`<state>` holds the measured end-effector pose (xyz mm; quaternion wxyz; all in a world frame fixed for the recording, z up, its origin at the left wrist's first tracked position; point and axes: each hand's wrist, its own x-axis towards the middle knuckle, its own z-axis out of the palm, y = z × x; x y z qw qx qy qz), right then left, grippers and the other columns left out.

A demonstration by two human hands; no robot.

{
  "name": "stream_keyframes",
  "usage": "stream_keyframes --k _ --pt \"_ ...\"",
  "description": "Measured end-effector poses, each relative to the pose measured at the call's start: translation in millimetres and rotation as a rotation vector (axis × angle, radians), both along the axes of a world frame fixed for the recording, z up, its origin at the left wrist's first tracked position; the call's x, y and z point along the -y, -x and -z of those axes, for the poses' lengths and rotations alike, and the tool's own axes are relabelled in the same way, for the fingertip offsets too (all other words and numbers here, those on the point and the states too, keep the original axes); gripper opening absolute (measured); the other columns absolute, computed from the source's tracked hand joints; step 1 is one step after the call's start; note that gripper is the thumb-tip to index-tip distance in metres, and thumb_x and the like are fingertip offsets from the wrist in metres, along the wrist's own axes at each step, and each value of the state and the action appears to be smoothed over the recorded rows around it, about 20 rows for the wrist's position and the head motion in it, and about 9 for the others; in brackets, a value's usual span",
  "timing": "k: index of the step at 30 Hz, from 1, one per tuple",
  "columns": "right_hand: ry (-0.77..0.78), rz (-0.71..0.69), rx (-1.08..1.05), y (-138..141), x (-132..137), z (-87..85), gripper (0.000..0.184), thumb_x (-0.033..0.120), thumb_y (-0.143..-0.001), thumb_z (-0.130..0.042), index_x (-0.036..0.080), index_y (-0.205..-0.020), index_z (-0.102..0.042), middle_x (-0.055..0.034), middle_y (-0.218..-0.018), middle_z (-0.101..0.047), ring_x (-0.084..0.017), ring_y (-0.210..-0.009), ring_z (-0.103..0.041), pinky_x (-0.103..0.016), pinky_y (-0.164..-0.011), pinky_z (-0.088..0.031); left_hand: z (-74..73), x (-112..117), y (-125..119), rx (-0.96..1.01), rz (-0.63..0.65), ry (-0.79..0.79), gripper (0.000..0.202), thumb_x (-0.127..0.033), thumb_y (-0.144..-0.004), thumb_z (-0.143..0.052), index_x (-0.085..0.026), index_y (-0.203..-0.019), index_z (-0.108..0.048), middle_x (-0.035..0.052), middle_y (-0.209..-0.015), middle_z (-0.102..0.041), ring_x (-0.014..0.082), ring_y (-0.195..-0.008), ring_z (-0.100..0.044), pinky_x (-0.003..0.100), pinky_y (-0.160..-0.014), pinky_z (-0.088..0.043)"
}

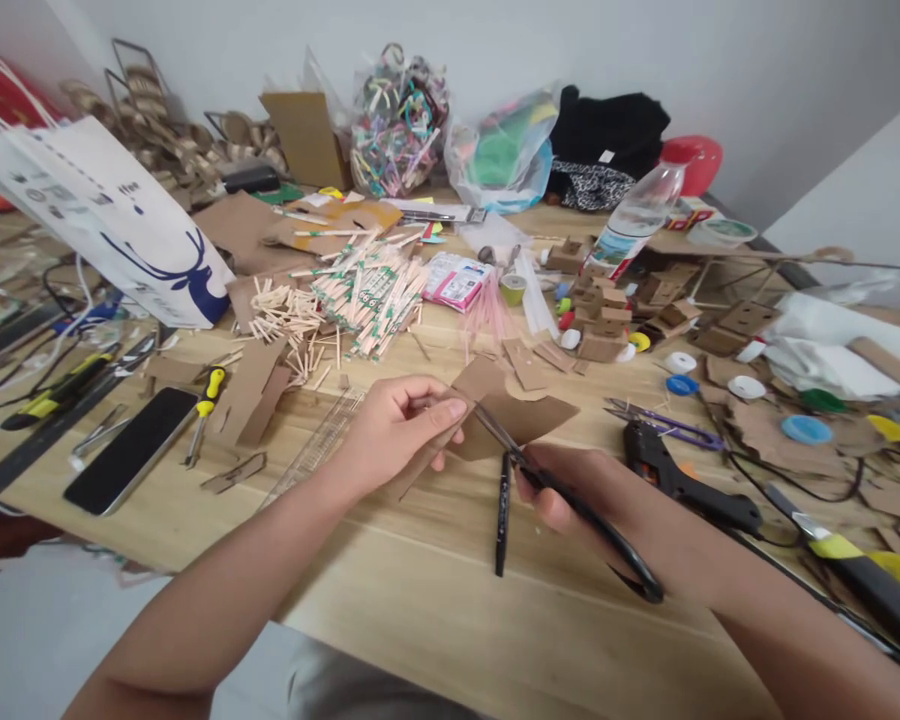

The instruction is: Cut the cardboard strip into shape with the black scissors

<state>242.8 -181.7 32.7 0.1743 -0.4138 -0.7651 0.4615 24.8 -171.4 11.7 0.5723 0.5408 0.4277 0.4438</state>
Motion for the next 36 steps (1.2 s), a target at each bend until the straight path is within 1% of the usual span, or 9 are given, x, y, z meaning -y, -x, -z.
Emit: stream_keyframes --k 3,7,10,14,18,22,26,31,36 --pt "0.041 -0.015 0.01 -1.2 -2.1 -1.6 0.078 0.099 -0.071 -0.043 0.022 -0.064 -0.055 0.0009 -0.058 -0.049 -0.014 -0.052 -0.04 -0.028 -0.047 -0.033 -5.5 0.6 3.9 -0.044 0.026 -0.013 0.029 -0.042 -0.077 -0.074 -0.018 -0.065 -0.062 -0.0026 -0.057 -0.062 0.0074 -0.039 -0.052 0.02 -0.04 -0.043" --pt "0.021 -0.047 -0.101 -6.6 -2.2 8.6 0.07 0.091 -0.08 -0.045 0.023 -0.07 -0.06 -0.0002 -0.06 -0.053 -0.015 -0.053 -0.045 -0.029 -0.048 -0.037 -10.3 1.4 7.7 -0.102 0.045 -0.002 0.028 -0.038 -0.078 -0.073 -0.018 -0.062 -0.06 -0.0025 -0.055 -0.062 0.0075 -0.038 -0.053 0.02 -0.04 -0.043" --pt "0.031 -0.088 -0.143 -6.3 -0.4 8.5 0.068 0.088 -0.084 -0.043 0.023 -0.072 -0.06 0.0 -0.062 -0.053 -0.015 -0.053 -0.046 -0.028 -0.049 -0.039 -13.8 2.8 8.1 -0.127 0.059 0.0 0.027 -0.037 -0.078 -0.072 -0.018 -0.061 -0.061 -0.0037 -0.05 -0.059 0.0079 -0.037 -0.052 0.019 -0.039 -0.042" --pt "0.011 -0.063 -0.043 -2.5 5.4 -1.8 0.075 0.094 -0.08 -0.038 0.023 -0.063 -0.053 0.0017 -0.058 -0.045 -0.012 -0.051 -0.038 -0.027 -0.045 -0.03 -20.3 5.3 4.4 -0.156 0.075 0.014 0.026 -0.034 -0.078 -0.071 -0.017 -0.061 -0.061 -0.0036 -0.05 -0.059 0.0076 -0.036 -0.052 0.018 -0.038 -0.04" --pt "-0.097 -0.02 0.038 -7.2 10.7 1.3 0.076 0.093 -0.081 -0.038 0.021 -0.061 -0.05 0.0046 -0.056 -0.036 -0.01 -0.05 -0.028 -0.027 -0.043 -0.023 -28.9 5.9 -2.1 -0.2 0.075 0.036 0.024 -0.028 -0.08 -0.068 -0.017 -0.06 -0.059 -0.0038 -0.051 -0.061 0.0063 -0.036 -0.051 0.017 -0.04 -0.04" --pt "-0.097 -0.015 0.031 -13.3 9.0 6.3 0.075 0.092 -0.083 -0.035 0.022 -0.063 -0.049 0.0046 -0.054 -0.038 -0.01 -0.048 -0.031 -0.028 -0.044 -0.021 -38.2 0.7 -7.4 -0.235 0.098 0.026 0.026 -0.025 -0.081 -0.065 -0.017 -0.057 -0.057 -0.0038 -0.052 -0.061 0.0059 -0.036 -0.052 0.017 -0.041 -0.042" --pt "-0.084 -0.057 -0.037 -13.5 4.9 -2.2 0.076 0.095 -0.081 -0.032 0.023 -0.061 -0.046 0.004 -0.053 -0.04 -0.011 -0.048 -0.036 -0.028 -0.045 -0.025 -46.1 -7.3 -10.3 -0.305 0.138 0.003 0.027 -0.026 -0.079 -0.066 -0.017 -0.056 -0.058 -0.0038 -0.05 -0.06 0.0065 -0.035 -0.052 0.017 -0.04 -0.04" --pt "-0.087 -0.031 -0.013 -14.0 1.8 -7.7 0.079 0.098 -0.076 -0.03 0.023 -0.061 -0.049 0.0031 -0.051 -0.043 -0.012 -0.048 -0.038 -0.028 -0.046 -0.027 -47.0 -11.6 -13.2 -0.314 0.153 -0.001 0.028 -0.024 -0.08 -0.064 -0.017 -0.054 -0.057 -0.0044 -0.05 -0.059 0.0061 -0.035 -0.052 0.016 -0.04 -0.04" --pt "-0.043 -0.035 -0.044 -16.5 -2.6 5.3 0.079 0.096 -0.077 -0.038 0.021 -0.064 -0.056 0.0036 -0.053 -0.044 -0.011 -0.049 -0.039 -0.027 -0.047 -0.029 -41.3 -11.2 -12.7 -0.297 0.147 -0.008 0.028 -0.022 -0.082 -0.065 -0.016 -0.055 -0.057 -0.0041 -0.051 -0.06 0.0063 -0.035 -0.053 0.017 -0.042 -0.043"
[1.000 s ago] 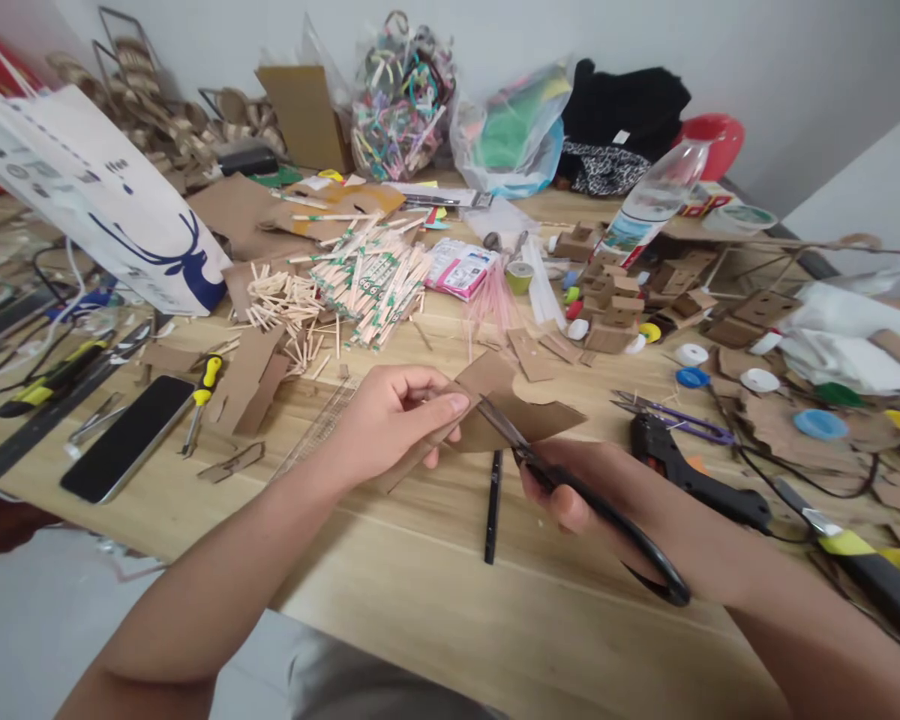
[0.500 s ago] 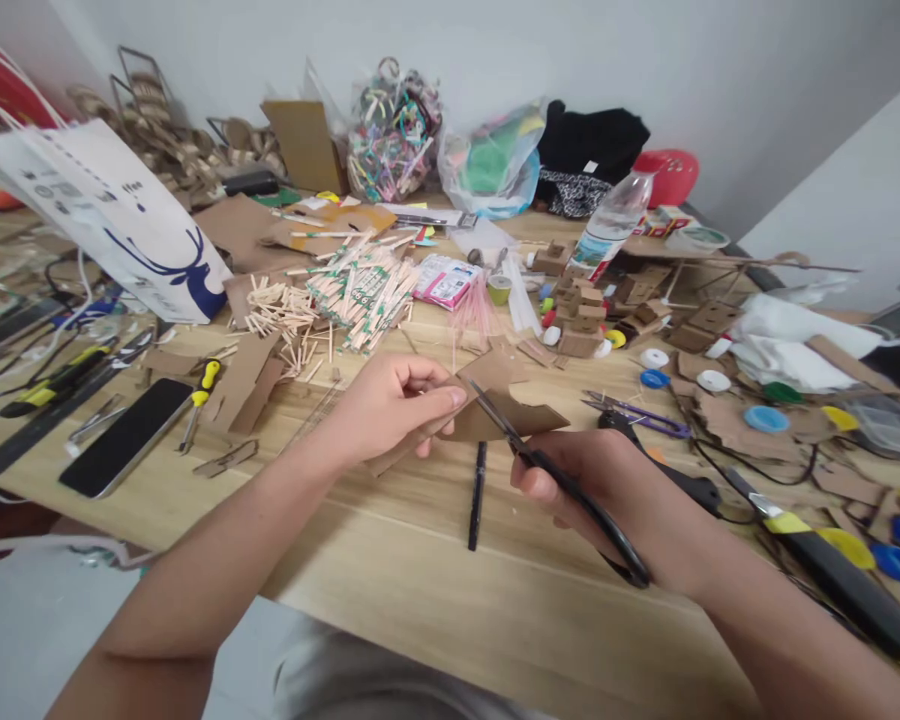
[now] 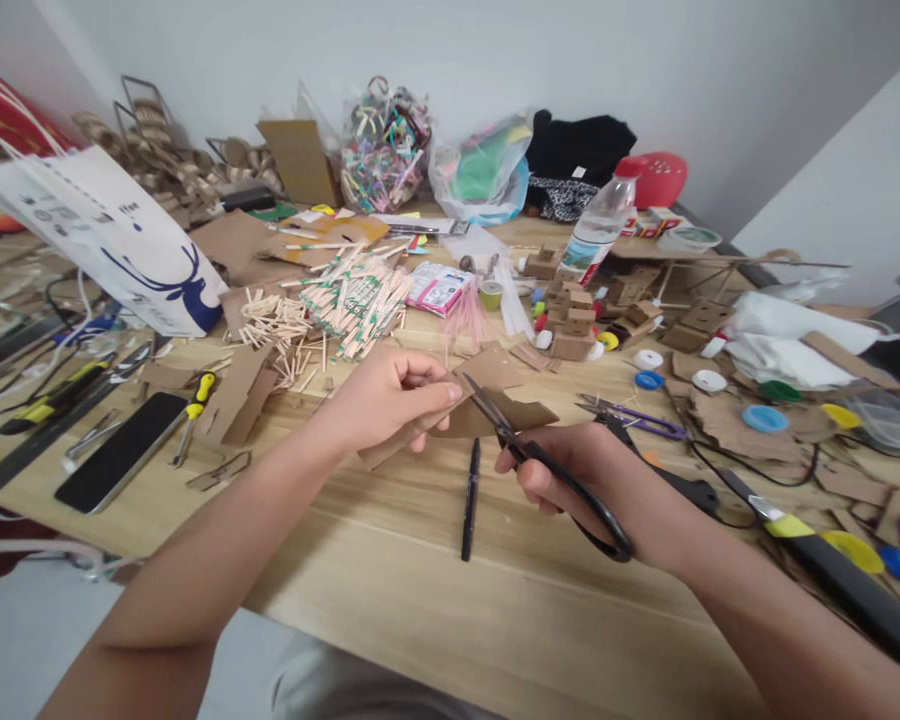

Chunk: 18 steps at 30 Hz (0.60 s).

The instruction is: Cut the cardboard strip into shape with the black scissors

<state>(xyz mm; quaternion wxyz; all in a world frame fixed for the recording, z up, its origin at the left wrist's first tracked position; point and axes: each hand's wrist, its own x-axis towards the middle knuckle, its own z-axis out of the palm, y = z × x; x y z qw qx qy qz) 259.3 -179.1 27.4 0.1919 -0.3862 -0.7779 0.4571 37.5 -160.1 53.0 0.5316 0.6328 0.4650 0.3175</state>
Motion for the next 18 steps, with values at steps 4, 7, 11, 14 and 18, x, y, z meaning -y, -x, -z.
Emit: stream_keyframes --k 4,7,11,14,18 --pt "-0.003 0.021 -0.016 -1.4 -3.2 10.2 0.079 0.094 -0.078 -0.042 0.018 -0.07 -0.065 0.0049 -0.052 -0.042 -0.011 -0.05 -0.037 -0.027 -0.05 -0.032 3.5 0.1 1.5 0.005 -0.012 0.027 0.025 -0.02 -0.081 -0.064 -0.017 -0.057 -0.059 -0.005 -0.048 -0.059 0.0061 -0.035 -0.052 0.016 -0.04 -0.042" --pt "-0.012 0.019 -0.019 -2.0 -4.6 15.6 0.08 0.093 -0.079 -0.043 0.018 -0.072 -0.07 0.0042 -0.051 -0.043 -0.012 -0.051 -0.038 -0.027 -0.051 -0.034 5.0 0.5 2.3 0.009 -0.025 0.038 0.025 -0.02 -0.081 -0.065 -0.017 -0.057 -0.059 -0.0056 -0.049 -0.058 0.0058 -0.034 -0.052 0.015 -0.039 -0.04" --pt "-0.011 0.045 -0.012 -0.7 -4.7 17.5 0.077 0.091 -0.08 -0.045 0.018 -0.072 -0.072 0.0033 -0.05 -0.045 -0.013 -0.051 -0.042 -0.027 -0.051 -0.035 5.7 1.5 3.0 0.005 -0.032 0.028 0.025 -0.019 -0.082 -0.064 -0.016 -0.057 -0.06 -0.0046 -0.051 -0.06 0.0061 -0.035 -0.053 0.016 -0.039 -0.041" --pt "-0.017 0.069 -0.008 1.8 -3.5 14.0 0.076 0.09 -0.08 -0.048 0.019 -0.07 -0.072 0.0028 -0.049 -0.047 -0.013 -0.052 -0.043 -0.027 -0.05 -0.035 5.0 2.2 2.8 -0.001 -0.032 0.012 0.026 -0.019 -0.082 -0.064 -0.016 -0.056 -0.059 -0.0048 -0.05 -0.06 0.0059 -0.035 -0.052 0.016 -0.04 -0.042" --pt "-0.036 0.08 -0.004 4.1 -2.3 11.4 0.074 0.089 -0.08 -0.049 0.018 -0.066 -0.068 0.0023 -0.051 -0.046 -0.013 -0.053 -0.043 -0.027 -0.051 -0.035 3.8 2.9 1.6 0.002 -0.048 0.024 0.025 -0.017 -0.081 -0.062 -0.016 -0.056 -0.059 -0.0057 -0.049 -0.058 0.0052 -0.034 -0.051 0.015 -0.039 -0.04"
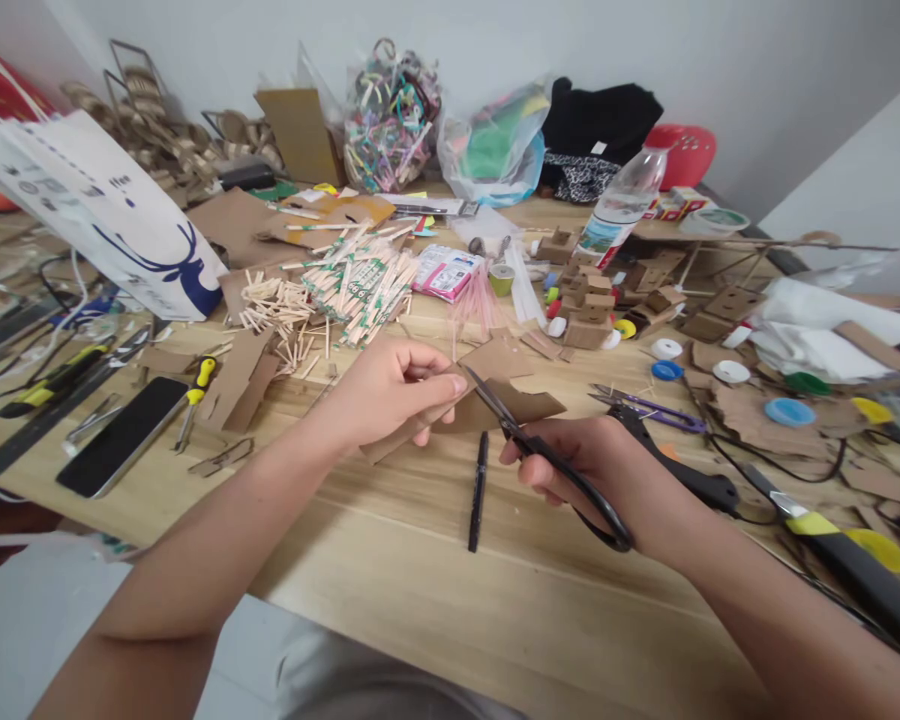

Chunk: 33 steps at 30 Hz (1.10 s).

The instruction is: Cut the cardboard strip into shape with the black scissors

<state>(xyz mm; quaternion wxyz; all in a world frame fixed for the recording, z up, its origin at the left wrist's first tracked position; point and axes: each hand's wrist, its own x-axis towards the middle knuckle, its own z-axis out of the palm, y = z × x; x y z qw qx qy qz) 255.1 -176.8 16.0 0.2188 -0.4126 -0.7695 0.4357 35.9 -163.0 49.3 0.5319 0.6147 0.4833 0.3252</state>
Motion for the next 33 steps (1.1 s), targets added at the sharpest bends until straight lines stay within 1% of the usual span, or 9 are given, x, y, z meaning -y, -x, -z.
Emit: stream_keyframes --k 8,14,16,22,25,29,33 --pt "0.001 0.005 -0.01 -4.3 -1.5 16.3 0.077 0.09 -0.08 -0.046 0.017 -0.068 -0.07 0.0021 -0.052 -0.046 -0.013 -0.053 -0.042 -0.028 -0.051 -0.034 -1.0 0.7 -0.1 -0.01 -0.005 -0.001 0.027 -0.019 -0.081 -0.062 -0.017 -0.055 -0.058 -0.0054 -0.047 -0.057 0.0052 -0.034 -0.051 0.014 -0.039 -0.04" --pt "-0.003 0.011 -0.012 -3.1 -1.5 14.9 0.079 0.093 -0.077 -0.046 0.018 -0.067 -0.07 0.0012 -0.052 -0.047 -0.014 -0.052 -0.044 -0.028 -0.049 -0.035 0.2 1.3 0.8 -0.012 -0.019 0.008 0.029 -0.019 -0.081 -0.063 -0.017 -0.054 -0.056 -0.0052 -0.048 -0.057 0.0054 -0.035 -0.051 0.015 -0.039 -0.04" --pt "-0.001 0.008 -0.008 -2.7 -1.3 14.8 0.079 0.092 -0.079 -0.045 0.018 -0.066 -0.069 0.0012 -0.052 -0.047 -0.013 -0.051 -0.043 -0.028 -0.049 -0.034 -0.1 1.5 0.6 -0.013 -0.025 0.015 0.029 -0.018 -0.081 -0.063 -0.017 -0.053 -0.056 -0.0055 -0.047 -0.057 0.0052 -0.035 -0.051 0.015 -0.038 -0.039" --pt "0.001 0.002 -0.012 -3.9 0.7 16.3 0.075 0.086 -0.083 -0.048 0.017 -0.072 -0.073 0.0017 -0.053 -0.047 -0.013 -0.05 -0.041 -0.027 -0.048 -0.032 -1.6 1.9 -0.2 -0.006 -0.022 0.009 0.027 -0.018 -0.081 -0.063 -0.017 -0.054 -0.057 -0.0045 -0.051 -0.06 0.0056 -0.035 -0.051 0.016 -0.04 -0.04" --pt "-0.006 0.007 -0.011 -4.0 1.5 16.2 0.067 0.079 -0.087 -0.051 0.017 -0.071 -0.072 0.0025 -0.053 -0.046 -0.012 -0.05 -0.04 -0.027 -0.048 -0.032 -1.6 1.9 -0.5 -0.01 -0.03 0.009 0.028 -0.017 -0.082 -0.063 -0.017 -0.054 -0.057 -0.0056 -0.048 -0.057 0.0052 -0.034 -0.05 0.015 -0.039 -0.039" --pt "-0.021 0.004 -0.012 -2.8 1.1 17.5 0.059 0.071 -0.089 -0.055 0.017 -0.072 -0.072 0.0036 -0.052 -0.044 -0.012 -0.048 -0.04 -0.027 -0.05 -0.035 -1.3 1.8 -0.7 -0.006 -0.038 0.021 0.028 -0.016 -0.081 -0.061 -0.017 -0.054 -0.058 -0.0062 -0.046 -0.055 0.0054 -0.034 -0.05 0.014 -0.037 -0.037" --pt "-0.031 0.018 -0.014 -2.0 0.8 21.7 0.061 0.074 -0.088 -0.054 0.017 -0.07 -0.072 0.0046 -0.048 -0.041 -0.012 -0.046 -0.038 -0.027 -0.048 -0.035 -0.9 1.7 -0.2 -0.003 -0.036 0.016 0.028 -0.017 -0.081 -0.061 -0.017 -0.054 -0.058 -0.0056 -0.047 -0.057 0.005 -0.034 -0.05 0.014 -0.038 -0.038"
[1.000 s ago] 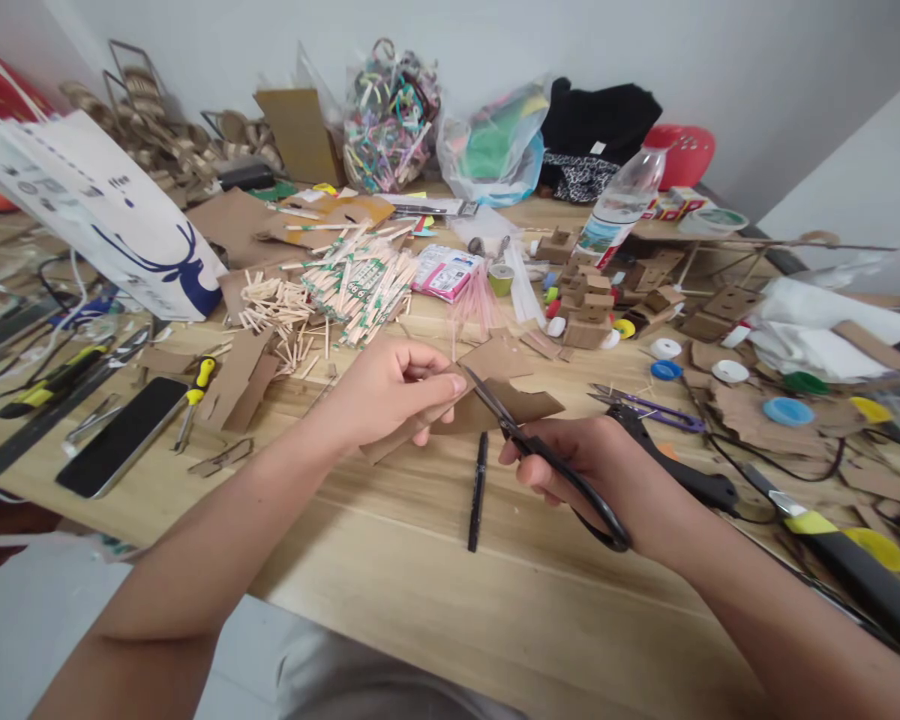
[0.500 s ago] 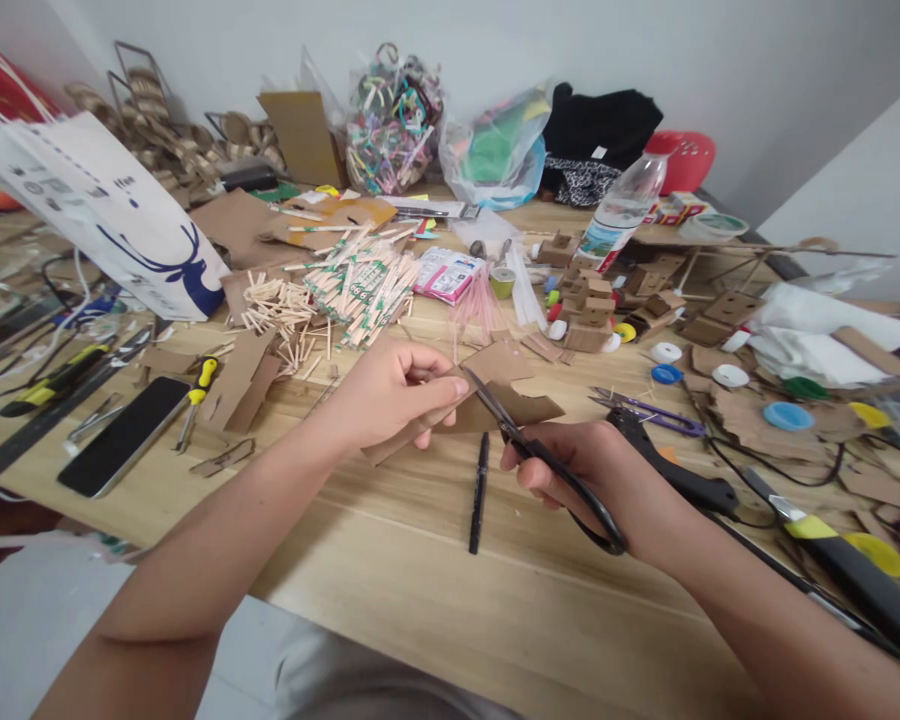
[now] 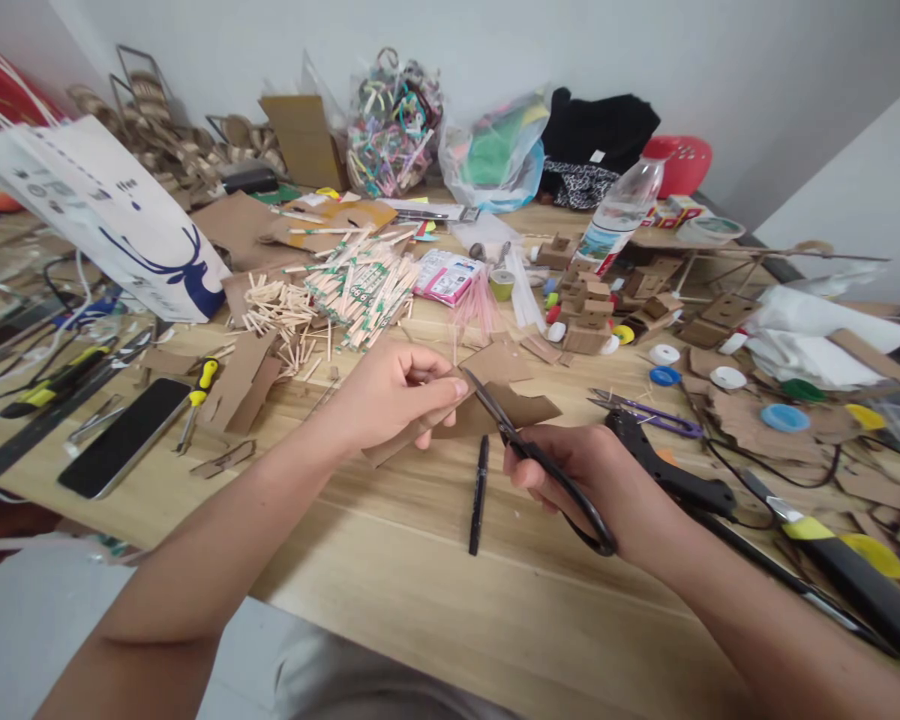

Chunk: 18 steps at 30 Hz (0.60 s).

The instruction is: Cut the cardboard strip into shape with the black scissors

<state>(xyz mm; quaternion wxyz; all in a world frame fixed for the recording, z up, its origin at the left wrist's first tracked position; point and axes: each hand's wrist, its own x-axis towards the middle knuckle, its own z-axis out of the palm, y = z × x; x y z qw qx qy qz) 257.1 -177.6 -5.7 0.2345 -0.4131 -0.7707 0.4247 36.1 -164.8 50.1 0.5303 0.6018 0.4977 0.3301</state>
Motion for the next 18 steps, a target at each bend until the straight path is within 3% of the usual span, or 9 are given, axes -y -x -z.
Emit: stream_keyframes --k 5,9,18 --pt "-0.011 0.017 0.001 1.0 0.6 4.7 0.071 0.083 -0.085 -0.049 0.018 -0.067 -0.072 0.0041 -0.044 -0.042 -0.013 -0.044 -0.038 -0.028 -0.048 -0.036 1.2 -0.2 0.3 0.01 0.005 0.025 0.025 -0.016 -0.082 -0.061 -0.017 -0.056 -0.06 -0.005 -0.05 -0.06 0.005 -0.034 -0.051 0.014 -0.037 -0.038" --pt "-0.034 0.033 0.021 4.4 1.3 -1.5 0.077 0.09 -0.081 -0.046 0.019 -0.062 -0.069 0.0038 -0.042 -0.04 -0.013 -0.043 -0.036 -0.029 -0.048 -0.036 1.2 -0.2 0.3 -0.002 0.001 0.029 0.024 -0.017 -0.081 -0.064 -0.016 -0.057 -0.06 -0.0057 -0.049 -0.059 0.0043 -0.034 -0.051 0.013 -0.037 -0.039" --pt "-0.036 0.027 0.07 8.3 4.5 -19.5 0.067 0.079 -0.087 -0.049 0.02 -0.058 -0.063 0.0037 -0.044 -0.039 -0.012 -0.045 -0.033 -0.029 -0.047 -0.031 -1.4 -0.2 0.1 -0.015 0.003 0.031 0.028 -0.014 -0.08 -0.062 -0.016 -0.053 -0.058 -0.0054 -0.046 -0.057 0.004 -0.033 -0.052 0.01 -0.034 -0.035"
